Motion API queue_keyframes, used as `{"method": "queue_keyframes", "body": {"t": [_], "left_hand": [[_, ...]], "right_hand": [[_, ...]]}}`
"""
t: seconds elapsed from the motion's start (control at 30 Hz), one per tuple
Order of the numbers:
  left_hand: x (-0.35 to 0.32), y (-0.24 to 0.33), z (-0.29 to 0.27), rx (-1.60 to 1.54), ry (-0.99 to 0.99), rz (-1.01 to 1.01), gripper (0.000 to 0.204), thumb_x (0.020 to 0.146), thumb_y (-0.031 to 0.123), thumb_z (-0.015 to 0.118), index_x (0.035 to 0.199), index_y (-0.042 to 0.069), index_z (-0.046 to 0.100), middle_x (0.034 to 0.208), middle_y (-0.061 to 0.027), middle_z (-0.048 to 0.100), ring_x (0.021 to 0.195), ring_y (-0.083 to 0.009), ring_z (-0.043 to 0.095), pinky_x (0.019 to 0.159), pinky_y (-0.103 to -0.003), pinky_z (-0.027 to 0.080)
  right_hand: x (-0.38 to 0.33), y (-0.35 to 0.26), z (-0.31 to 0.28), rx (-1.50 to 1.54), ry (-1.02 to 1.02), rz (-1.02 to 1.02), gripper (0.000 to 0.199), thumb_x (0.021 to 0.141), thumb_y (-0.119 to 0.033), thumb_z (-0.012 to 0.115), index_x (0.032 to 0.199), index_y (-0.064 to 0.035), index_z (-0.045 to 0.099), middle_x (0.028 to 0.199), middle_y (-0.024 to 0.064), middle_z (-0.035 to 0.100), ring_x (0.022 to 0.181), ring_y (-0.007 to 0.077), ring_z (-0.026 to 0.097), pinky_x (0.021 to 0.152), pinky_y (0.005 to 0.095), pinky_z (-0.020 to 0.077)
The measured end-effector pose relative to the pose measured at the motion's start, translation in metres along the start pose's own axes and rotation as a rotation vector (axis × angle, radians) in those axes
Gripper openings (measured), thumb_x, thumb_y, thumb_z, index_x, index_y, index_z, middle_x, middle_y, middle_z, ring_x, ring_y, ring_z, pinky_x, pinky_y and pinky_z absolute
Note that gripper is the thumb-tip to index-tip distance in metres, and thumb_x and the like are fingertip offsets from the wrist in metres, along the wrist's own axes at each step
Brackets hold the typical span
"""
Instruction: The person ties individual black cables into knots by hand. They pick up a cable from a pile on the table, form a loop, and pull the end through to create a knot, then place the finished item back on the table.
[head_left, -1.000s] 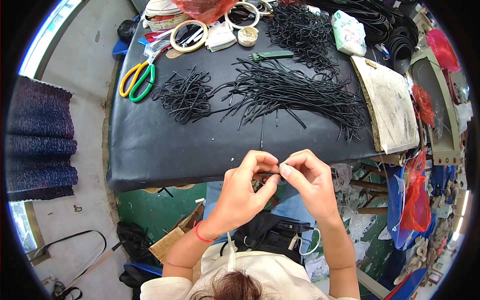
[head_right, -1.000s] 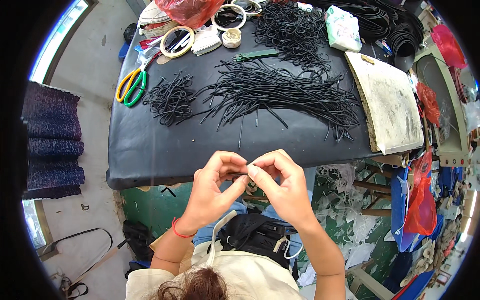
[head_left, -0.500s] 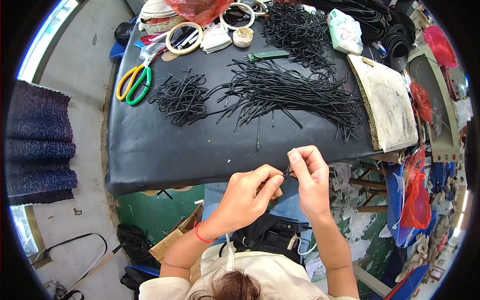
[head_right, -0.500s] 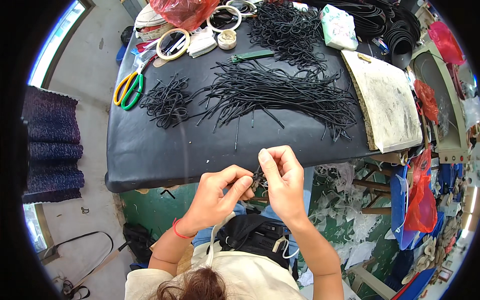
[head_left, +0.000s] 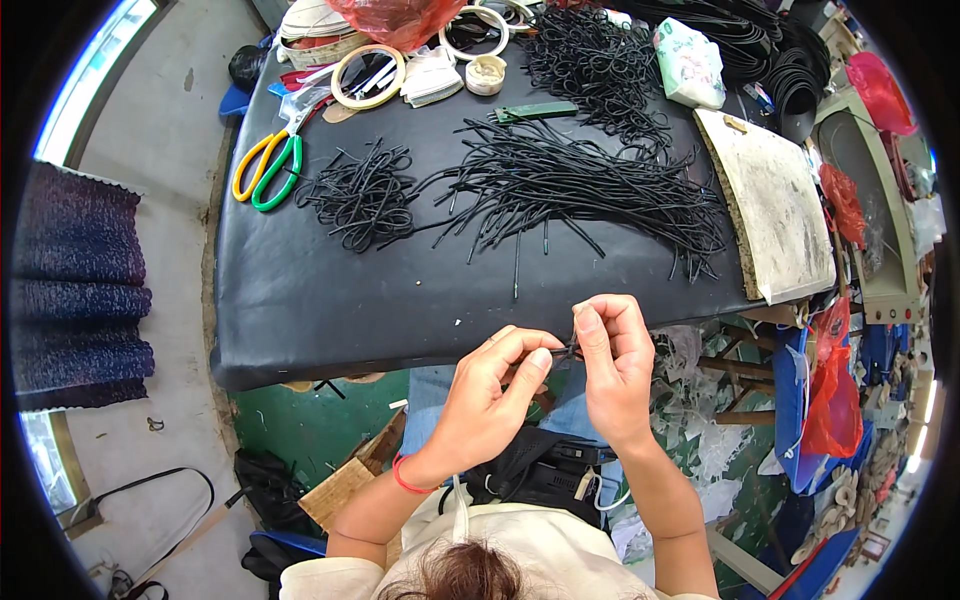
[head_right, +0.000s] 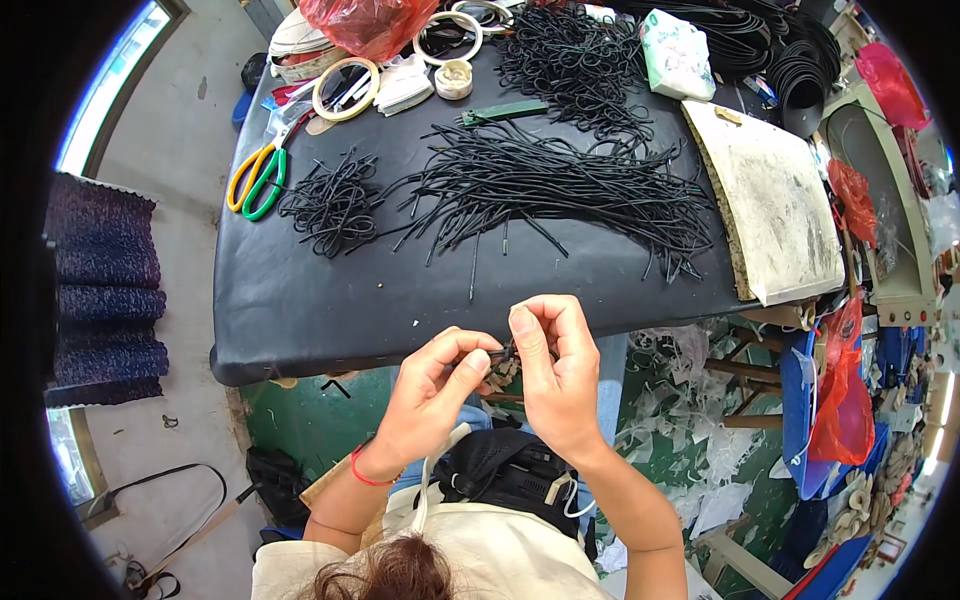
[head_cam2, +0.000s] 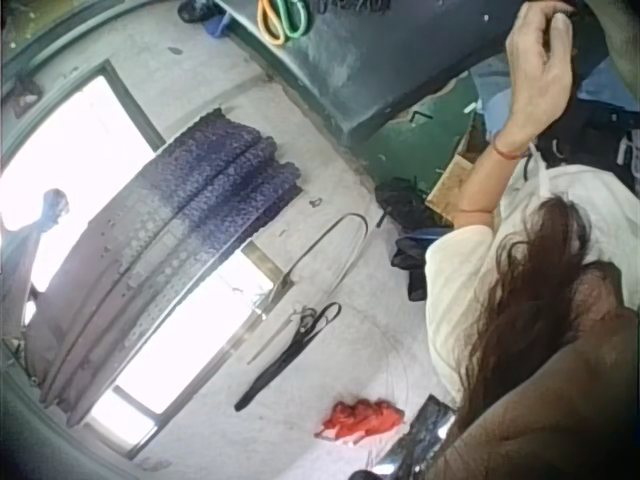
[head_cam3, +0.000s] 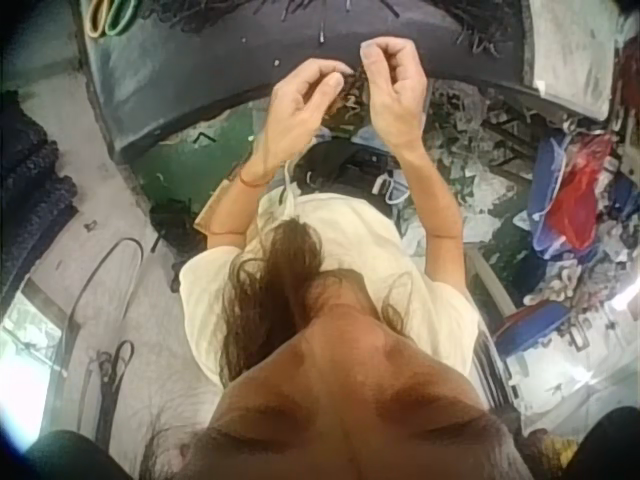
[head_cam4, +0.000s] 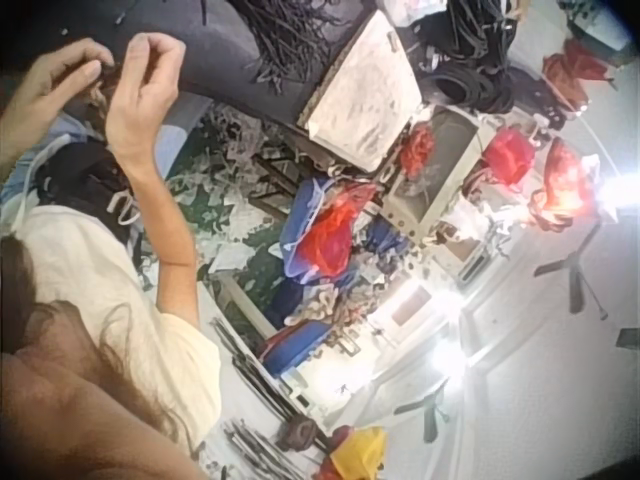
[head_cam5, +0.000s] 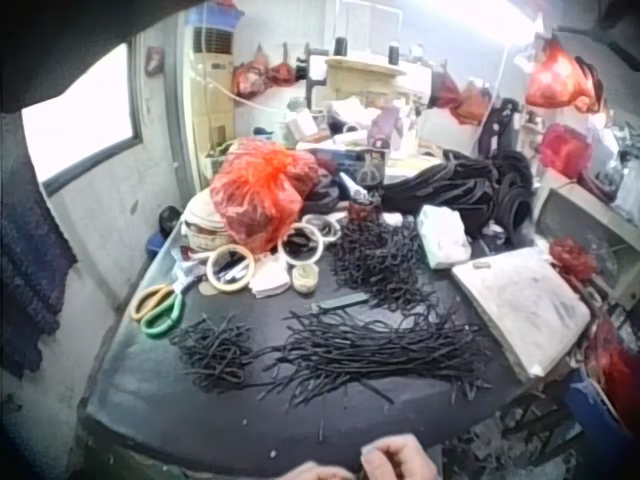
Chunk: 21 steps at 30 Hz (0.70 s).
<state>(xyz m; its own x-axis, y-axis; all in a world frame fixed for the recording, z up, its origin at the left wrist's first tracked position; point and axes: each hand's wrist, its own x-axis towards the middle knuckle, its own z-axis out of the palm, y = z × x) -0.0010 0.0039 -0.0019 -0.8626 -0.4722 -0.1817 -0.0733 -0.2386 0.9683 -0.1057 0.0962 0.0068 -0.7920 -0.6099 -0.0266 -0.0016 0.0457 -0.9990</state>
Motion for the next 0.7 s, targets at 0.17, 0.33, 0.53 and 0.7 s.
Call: {"method": "queue_keyframes", "body": {"t": [0.17, 0.33, 0.53, 0.7], "left_hand": [[-0.004, -0.004, 0.009, -0.043, 0.076, 0.008, 0.014, 0.09, 0.009, 0.054, 0.099, -0.002, 0.055, 0.085, -0.0021, 0.057, 0.078, -0.0069, 0.053, 0.069, -0.022, 0.046], [-0.003, -0.009, 0.005, -0.121, 0.036, 0.043, 0.014, 0.09, 0.009, 0.055, 0.097, -0.003, 0.056, 0.081, -0.0033, 0.059, 0.075, -0.0075, 0.056, 0.068, -0.022, 0.047], [-0.007, -0.007, 0.018, -0.093, 0.2, 0.07, 0.016, 0.088, 0.013, 0.058, 0.093, -0.002, 0.059, 0.074, -0.0069, 0.063, 0.067, -0.0066, 0.057, 0.061, -0.023, 0.047], [-0.003, -0.012, 0.012, 0.04, 0.086, 0.205, 0.019, 0.09, 0.013, 0.056, 0.099, -0.003, 0.057, 0.071, -0.0085, 0.064, 0.065, -0.007, 0.057, 0.058, -0.024, 0.047]], "right_hand": [[0.0, -0.004, 0.002, -0.04, 0.013, -0.025, 0.011, 0.091, -0.013, 0.054, 0.09, -0.0023, 0.052, 0.076, -0.0021, 0.052, 0.068, 0.0031, 0.044, 0.06, 0.0183, 0.0389], [-0.001, -0.002, 0.001, -0.081, 0.011, -0.038, 0.011, 0.092, -0.013, 0.054, 0.09, -0.0023, 0.052, 0.075, -0.0019, 0.052, 0.066, 0.0033, 0.044, 0.059, 0.0187, 0.0386], [0.001, -0.003, 0.003, -0.083, 0.04, -0.008, 0.012, 0.091, -0.014, 0.055, 0.09, -0.0022, 0.052, 0.074, -0.0022, 0.052, 0.064, 0.0033, 0.043, 0.057, 0.019, 0.0384], [0.003, -0.002, 0.001, -0.131, 0.009, -0.078, 0.012, 0.091, -0.014, 0.055, 0.089, -0.0023, 0.052, 0.074, -0.0012, 0.054, 0.062, 0.0035, 0.045, 0.054, 0.0191, 0.0391]]}}
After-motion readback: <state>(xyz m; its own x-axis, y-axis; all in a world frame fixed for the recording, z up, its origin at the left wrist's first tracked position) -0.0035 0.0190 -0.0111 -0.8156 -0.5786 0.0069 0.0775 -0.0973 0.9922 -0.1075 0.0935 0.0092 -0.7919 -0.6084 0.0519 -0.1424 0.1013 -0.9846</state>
